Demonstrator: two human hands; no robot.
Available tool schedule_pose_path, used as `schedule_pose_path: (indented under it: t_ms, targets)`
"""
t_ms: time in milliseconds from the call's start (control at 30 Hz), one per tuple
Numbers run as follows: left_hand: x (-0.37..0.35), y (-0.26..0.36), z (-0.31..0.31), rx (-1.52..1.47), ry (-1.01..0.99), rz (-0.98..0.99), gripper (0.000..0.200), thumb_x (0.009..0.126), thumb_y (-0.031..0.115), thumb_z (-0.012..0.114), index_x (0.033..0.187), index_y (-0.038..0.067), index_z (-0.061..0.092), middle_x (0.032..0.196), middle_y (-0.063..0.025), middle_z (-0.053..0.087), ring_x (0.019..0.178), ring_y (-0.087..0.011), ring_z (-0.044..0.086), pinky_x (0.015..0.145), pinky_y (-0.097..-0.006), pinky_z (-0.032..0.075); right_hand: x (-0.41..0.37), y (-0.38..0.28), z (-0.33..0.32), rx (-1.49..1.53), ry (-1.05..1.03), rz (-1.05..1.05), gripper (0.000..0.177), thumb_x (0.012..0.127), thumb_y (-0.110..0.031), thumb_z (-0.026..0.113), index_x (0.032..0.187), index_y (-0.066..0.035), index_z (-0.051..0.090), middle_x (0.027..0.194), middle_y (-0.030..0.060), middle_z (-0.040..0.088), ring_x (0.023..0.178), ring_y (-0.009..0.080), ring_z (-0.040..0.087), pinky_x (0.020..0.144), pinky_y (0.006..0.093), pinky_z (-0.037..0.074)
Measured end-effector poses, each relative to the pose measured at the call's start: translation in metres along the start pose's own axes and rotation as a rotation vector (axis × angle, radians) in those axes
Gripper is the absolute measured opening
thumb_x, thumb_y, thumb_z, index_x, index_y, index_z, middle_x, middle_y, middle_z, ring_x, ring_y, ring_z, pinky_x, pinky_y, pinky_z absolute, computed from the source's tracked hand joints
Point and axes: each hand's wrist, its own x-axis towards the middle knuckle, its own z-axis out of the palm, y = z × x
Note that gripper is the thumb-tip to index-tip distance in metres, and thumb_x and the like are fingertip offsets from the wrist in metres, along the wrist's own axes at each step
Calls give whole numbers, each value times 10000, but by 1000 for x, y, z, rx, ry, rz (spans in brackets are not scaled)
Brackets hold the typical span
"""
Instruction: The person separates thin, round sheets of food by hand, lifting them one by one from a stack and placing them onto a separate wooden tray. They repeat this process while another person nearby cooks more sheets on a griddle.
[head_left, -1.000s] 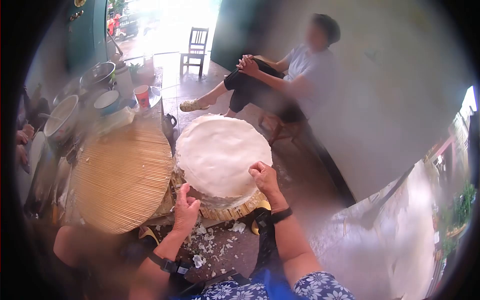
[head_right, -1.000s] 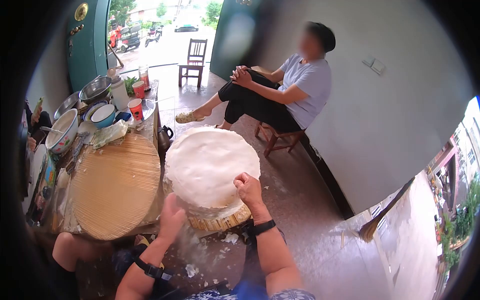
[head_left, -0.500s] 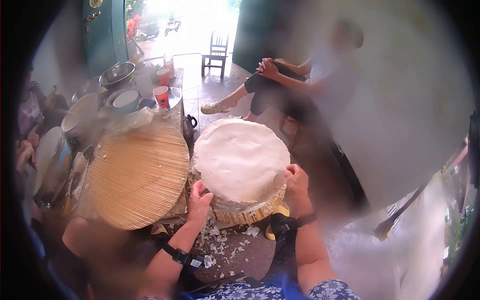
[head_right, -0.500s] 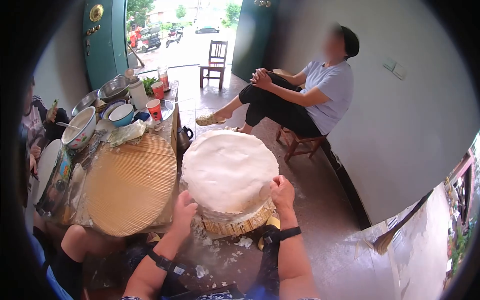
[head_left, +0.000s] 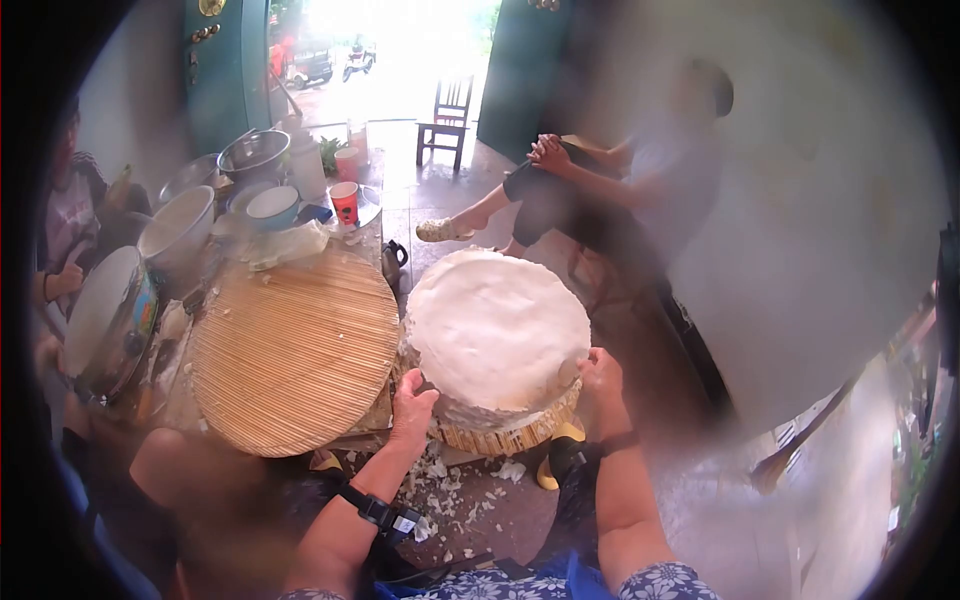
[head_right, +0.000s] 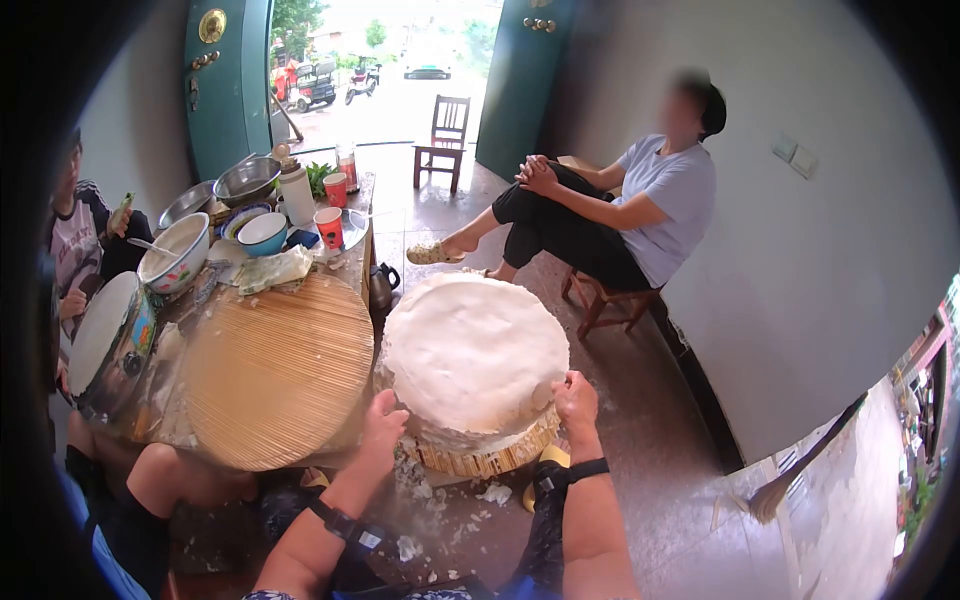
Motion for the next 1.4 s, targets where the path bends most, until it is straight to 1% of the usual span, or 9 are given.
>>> schedule_pose_path:
  t_ms: [400, 433, 500, 633, 767, 967, 1167, 1333, 1400]
  targets:
    - [1, 1, 2, -86, -24, 23, 521, 787, 36, 523, 1299, 42, 430, 1263, -76, 497, 1049, -168, 504, 838, -296, 410, -2, -8, -4, -17, -1, 29, 324, 737, -233, 638, 1008, -55, 643, 939, 143, 669, 912, 295, 631, 802, 366, 476]
    - [-2, 10, 4, -150, -38, 17, 511, 793, -5, 510, 1293, -41, 413, 1281, -168, 483, 1192, -243, 456, 1011, -328, 347, -2, -5, -4, -21, 20, -10, 313, 737, -228, 637, 999, -56, 647, 940, 141, 669, 913, 293, 631, 799, 365, 477]
    - [-2, 10, 5, -157, -12, -3, 508, 789, 1, 516, 1287, -45, 422, 1275, -174, 490, 1194, -241, 458, 1005, -321, 352, 1, -1, -3, -16, 32, -47, 304, 739, -218, 632, 997, -57, 649, 944, 135, 671, 903, 287, 635, 797, 360, 478]
    - [2, 6, 4, -160, 35, -29, 514, 787, -4, 501, 1293, -15, 415, 1220, -129, 487, 1102, -215, 488, 960, -312, 370, 5, -1, -2, 43, 37, -22, 324, 731, -217, 620, 999, -36, 648, 939, 156, 669, 899, 284, 637, 803, 348, 479]
    - [-1, 11, 5, -246, 57, -40, 511, 775, -14, 507, 1275, 8, 403, 1057, -51, 471, 846, -108, 486, 695, -224, 425, 12, 4, 0, -38, 50, -58, 345, 719, -226, 624, 1003, -31, 648, 944, 161, 668, 902, 276, 638, 806, 342, 477]
    - [9, 5, 7, -427, 60, -20, 400, 823, 2, 510, 1214, 8, 429, 951, -53, 518, 711, -128, 550, 623, -249, 473, 20, 21, 6, 29, 22, -1, 350, 722, -244, 631, 996, -28, 650, 947, 155, 669, 900, 275, 638, 806, 343, 475]
    - [12, 24, 6, -642, -70, -78, 278, 869, 59, 544, 1136, 55, 467, 847, -27, 549, 686, -144, 574, 595, -250, 478, 18, 26, 10, 170, 43, 72, 332, 750, -256, 625, 985, -23, 652, 922, 154, 672, 883, 275, 638, 803, 344, 476]
    - [18, 36, 8, -601, -94, -97, 402, 860, 79, 581, 1221, 26, 412, 851, -36, 513, 605, -127, 535, 520, -239, 431, 13, 20, 7, 341, 17, 111, 279, 771, -237, 608, 911, 1, 645, 720, 95, 645, 556, 146, 618, 583, 290, 491]
    - [21, 36, 11, -529, -96, -75, 529, 850, 76, 601, 1299, -26, 341, 820, -39, 499, 557, -114, 510, 476, -233, 402, 13, 17, 6, 397, 12, 149, 275, 767, -229, 614, 910, 5, 644, 729, 92, 649, 561, 149, 614, 585, 287, 492]
